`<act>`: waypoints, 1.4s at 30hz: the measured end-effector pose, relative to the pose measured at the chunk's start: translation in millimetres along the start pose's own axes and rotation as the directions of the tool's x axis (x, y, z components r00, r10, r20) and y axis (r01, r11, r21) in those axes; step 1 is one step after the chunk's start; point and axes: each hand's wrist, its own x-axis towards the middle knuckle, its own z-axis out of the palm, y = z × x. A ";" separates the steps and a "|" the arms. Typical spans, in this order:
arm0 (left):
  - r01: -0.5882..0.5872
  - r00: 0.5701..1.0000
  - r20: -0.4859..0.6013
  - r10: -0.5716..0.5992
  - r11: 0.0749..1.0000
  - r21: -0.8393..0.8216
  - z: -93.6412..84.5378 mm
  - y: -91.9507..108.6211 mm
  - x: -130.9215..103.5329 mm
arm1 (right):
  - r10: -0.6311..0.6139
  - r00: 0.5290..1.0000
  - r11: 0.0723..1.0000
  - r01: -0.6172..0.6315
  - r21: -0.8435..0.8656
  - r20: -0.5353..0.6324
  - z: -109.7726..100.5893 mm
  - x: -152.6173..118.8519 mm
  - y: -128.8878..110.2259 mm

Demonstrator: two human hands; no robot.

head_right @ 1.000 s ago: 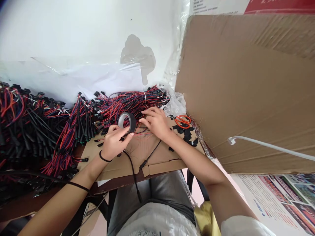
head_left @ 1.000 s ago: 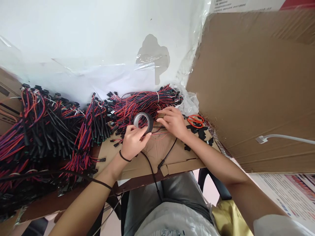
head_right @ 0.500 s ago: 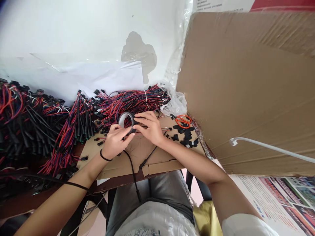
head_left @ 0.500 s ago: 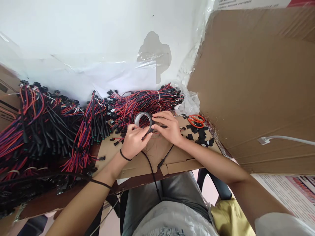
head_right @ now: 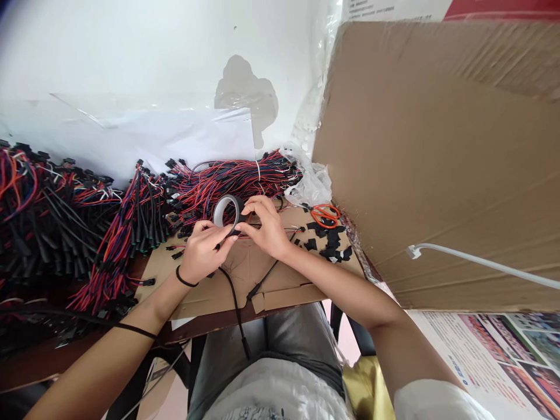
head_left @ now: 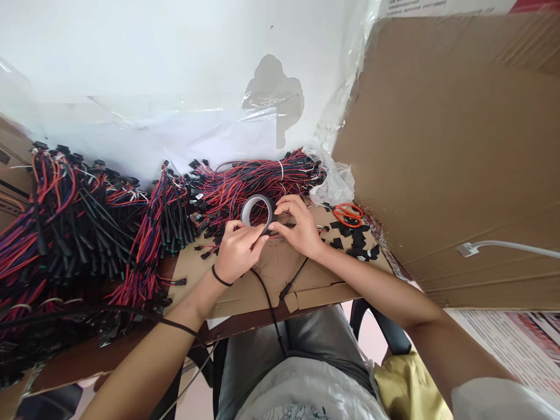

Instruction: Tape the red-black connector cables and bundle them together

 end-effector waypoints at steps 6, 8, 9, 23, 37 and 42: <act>0.012 1.000 0.023 -0.013 1.000 0.011 -0.1 -1.3 -0.2 | 0.034 0.998 0.999 -0.032 -0.034 0.049 2.0 -2.2 3.8; 0.015 1.000 0.017 -0.015 1.000 0.012 0.3 -1.1 -0.3 | -0.028 0.999 0.999 0.029 -0.042 0.030 2.6 -2.8 4.8; 0.017 1.000 0.010 -0.017 1.000 0.011 0.6 -0.9 -0.4 | -0.052 0.999 0.998 0.053 -0.046 0.010 3.2 -3.4 4.6; -0.074 0.996 0.046 0.075 0.997 -0.020 0.0 -0.6 -1.1 | 0.006 0.997 1.000 -0.004 0.019 -0.081 0.9 0.4 3.3; -0.118 0.993 0.013 0.117 0.992 0.051 -7.6 -5.7 4.6 | 0.035 0.998 0.999 -0.035 0.014 0.044 5.5 -1.7 0.5; -0.101 0.994 0.038 0.098 0.991 0.083 -5.9 -9.9 4.1 | 0.066 0.994 0.995 -0.072 0.065 0.090 7.4 -4.3 0.2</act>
